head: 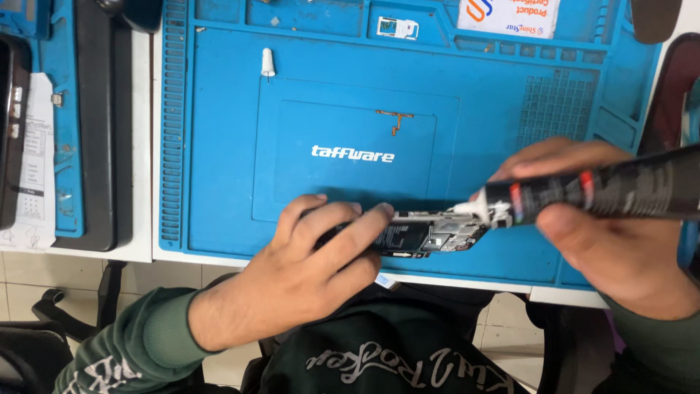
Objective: The person disassembles a smartphone, applies adhesive to internal components, and reassembles the device using a screwdriver and tweezers. The person secures the back cover and camera module during reassembly.
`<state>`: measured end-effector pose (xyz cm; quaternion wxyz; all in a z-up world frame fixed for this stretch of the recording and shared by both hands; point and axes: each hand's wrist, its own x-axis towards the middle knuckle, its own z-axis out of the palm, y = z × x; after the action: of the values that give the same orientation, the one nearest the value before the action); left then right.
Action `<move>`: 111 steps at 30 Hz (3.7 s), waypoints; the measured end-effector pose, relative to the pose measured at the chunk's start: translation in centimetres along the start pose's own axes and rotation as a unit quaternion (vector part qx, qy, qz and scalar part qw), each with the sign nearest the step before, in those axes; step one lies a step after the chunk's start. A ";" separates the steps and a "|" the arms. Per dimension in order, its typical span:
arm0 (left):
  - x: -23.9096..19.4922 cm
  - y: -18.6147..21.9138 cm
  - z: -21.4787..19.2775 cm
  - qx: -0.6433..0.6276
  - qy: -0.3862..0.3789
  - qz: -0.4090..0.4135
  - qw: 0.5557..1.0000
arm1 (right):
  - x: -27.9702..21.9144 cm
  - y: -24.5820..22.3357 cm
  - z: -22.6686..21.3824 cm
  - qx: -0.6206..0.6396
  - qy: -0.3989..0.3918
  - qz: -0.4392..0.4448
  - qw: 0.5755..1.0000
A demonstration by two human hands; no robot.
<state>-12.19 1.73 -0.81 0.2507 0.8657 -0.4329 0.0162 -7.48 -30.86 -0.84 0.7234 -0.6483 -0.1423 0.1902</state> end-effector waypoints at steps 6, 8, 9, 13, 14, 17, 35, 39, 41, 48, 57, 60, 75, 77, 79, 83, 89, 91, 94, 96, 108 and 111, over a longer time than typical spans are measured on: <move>-1.5 0.8 1.5 0.111 0.067 0.036 0.991 | -1.3 0.1 0.8 -0.155 -0.066 -0.026 0.985; -1.8 0.9 1.7 0.121 0.071 0.032 0.990 | -1.2 0.0 0.8 -0.160 -0.070 -0.037 0.984; -1.9 0.9 1.8 0.127 0.072 0.031 0.989 | -1.2 -0.1 0.8 -0.162 -0.071 -0.043 0.983; -1.8 1.1 1.8 0.142 0.074 0.028 0.987 | -1.2 -0.6 0.9 -0.201 -0.080 -0.032 0.976; -1.8 1.2 1.8 0.140 0.072 0.028 0.987 | -1.2 -0.6 0.9 -0.201 -0.081 -0.030 0.976; -1.7 1.1 1.8 0.133 0.072 0.027 0.988 | -1.1 -0.6 0.9 -0.206 -0.083 -0.020 0.975; -1.8 1.2 1.9 0.127 0.072 0.024 0.989 | -1.6 -2.0 0.2 -0.310 -0.115 0.075 0.941; -1.9 1.2 2.0 0.126 0.071 0.027 0.989 | -1.8 -2.0 0.0 -0.317 -0.110 0.068 0.940; -1.9 1.1 2.0 0.125 0.069 0.028 0.989 | -1.9 -1.9 0.0 -0.292 -0.108 0.056 0.949; -2.0 1.0 2.0 0.122 0.071 0.032 0.989 | -2.3 -1.8 -0.5 -0.264 -0.106 0.068 0.956; -2.0 1.1 2.2 0.109 0.081 0.024 0.990 | -3.1 -1.4 -1.0 -0.264 -0.088 0.063 0.959; -2.1 1.0 2.3 0.109 0.078 0.025 0.991 | -3.3 -1.2 -1.1 -0.248 -0.084 0.059 0.963; -2.5 0.7 2.5 0.130 0.080 0.046 0.987 | -4.1 -0.5 -2.6 -0.245 -0.120 0.062 0.960; -2.5 0.7 2.5 0.135 0.075 0.044 0.987 | -4.5 -0.4 -3.0 -0.253 -0.117 0.055 0.959; -2.4 0.7 2.5 0.135 0.073 0.042 0.987 | -4.9 -0.2 -3.5 -0.266 -0.118 0.051 0.956; -2.4 0.8 2.5 0.120 0.076 0.037 0.989 | -4.6 -0.5 -3.4 -0.280 -0.120 0.053 0.951; -2.4 0.8 2.5 0.127 0.073 0.038 0.989 | 0.7 -2.3 -1.3 -0.165 -0.208 -0.017 0.964; -2.4 0.7 2.5 0.129 0.072 0.038 0.988 | 0.8 -2.6 -0.6 -0.158 -0.198 -0.002 0.967; -2.5 0.7 2.6 0.128 0.074 0.037 0.988 | -1.8 -2.1 -0.3 -0.234 -0.093 0.059 0.966; -2.5 0.8 2.7 0.124 0.076 0.036 0.989 | -3.4 -1.1 -1.3 -0.242 -0.094 0.069 0.963; -2.6 0.7 2.7 0.117 0.071 0.036 0.990 | -3.4 -0.8 -2.5 -0.230 -0.123 0.064 0.963; -2.6 0.8 2.8 0.112 0.072 0.029 0.991 | -4.8 0.0 -3.9 -0.255 -0.113 0.060 0.958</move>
<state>-14.91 2.02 -3.53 0.1818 0.8723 -0.4337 0.1340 -10.00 -36.51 -1.15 0.5002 -0.7932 -0.2275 0.2623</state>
